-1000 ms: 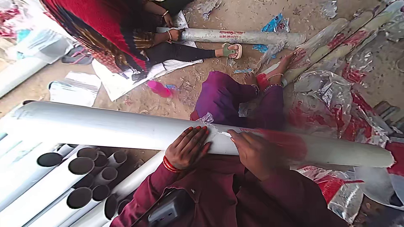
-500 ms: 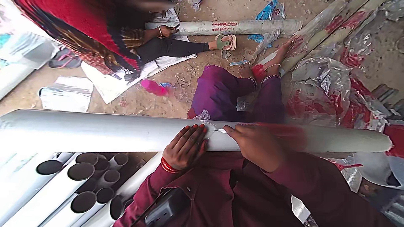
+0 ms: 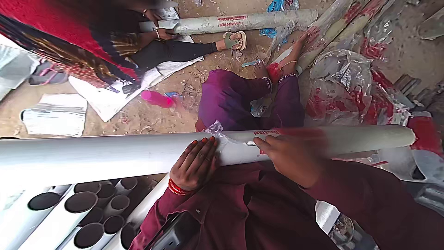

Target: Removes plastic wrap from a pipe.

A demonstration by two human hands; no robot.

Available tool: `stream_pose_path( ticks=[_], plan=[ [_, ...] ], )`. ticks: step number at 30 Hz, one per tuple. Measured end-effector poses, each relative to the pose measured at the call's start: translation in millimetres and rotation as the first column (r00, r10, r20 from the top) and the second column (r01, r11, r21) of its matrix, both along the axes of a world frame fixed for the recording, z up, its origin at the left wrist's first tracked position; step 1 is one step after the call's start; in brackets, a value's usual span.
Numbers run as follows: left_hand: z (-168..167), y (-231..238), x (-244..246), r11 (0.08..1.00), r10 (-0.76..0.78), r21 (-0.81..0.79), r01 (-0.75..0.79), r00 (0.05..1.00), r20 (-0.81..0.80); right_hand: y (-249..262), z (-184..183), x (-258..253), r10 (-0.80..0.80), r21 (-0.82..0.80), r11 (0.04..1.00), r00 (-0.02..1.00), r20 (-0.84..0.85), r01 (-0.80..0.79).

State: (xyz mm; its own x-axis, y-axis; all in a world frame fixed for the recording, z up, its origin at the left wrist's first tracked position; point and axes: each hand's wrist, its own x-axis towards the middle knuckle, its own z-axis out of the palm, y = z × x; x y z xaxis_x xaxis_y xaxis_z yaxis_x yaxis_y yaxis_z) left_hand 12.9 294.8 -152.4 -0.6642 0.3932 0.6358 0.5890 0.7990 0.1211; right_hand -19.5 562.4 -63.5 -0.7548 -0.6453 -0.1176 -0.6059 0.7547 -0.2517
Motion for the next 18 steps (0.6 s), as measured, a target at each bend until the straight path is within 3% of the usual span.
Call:
stream_pose_path(
  ticks=[18],
  plan=[
    [3.1, 2.7, -0.5, 0.999, 0.020, -0.028, -0.020, 1.000, -0.011, 70.0, 2.3, 24.9, -0.075, 0.244, 0.967, 0.997, -0.019, 0.078]
  ],
)
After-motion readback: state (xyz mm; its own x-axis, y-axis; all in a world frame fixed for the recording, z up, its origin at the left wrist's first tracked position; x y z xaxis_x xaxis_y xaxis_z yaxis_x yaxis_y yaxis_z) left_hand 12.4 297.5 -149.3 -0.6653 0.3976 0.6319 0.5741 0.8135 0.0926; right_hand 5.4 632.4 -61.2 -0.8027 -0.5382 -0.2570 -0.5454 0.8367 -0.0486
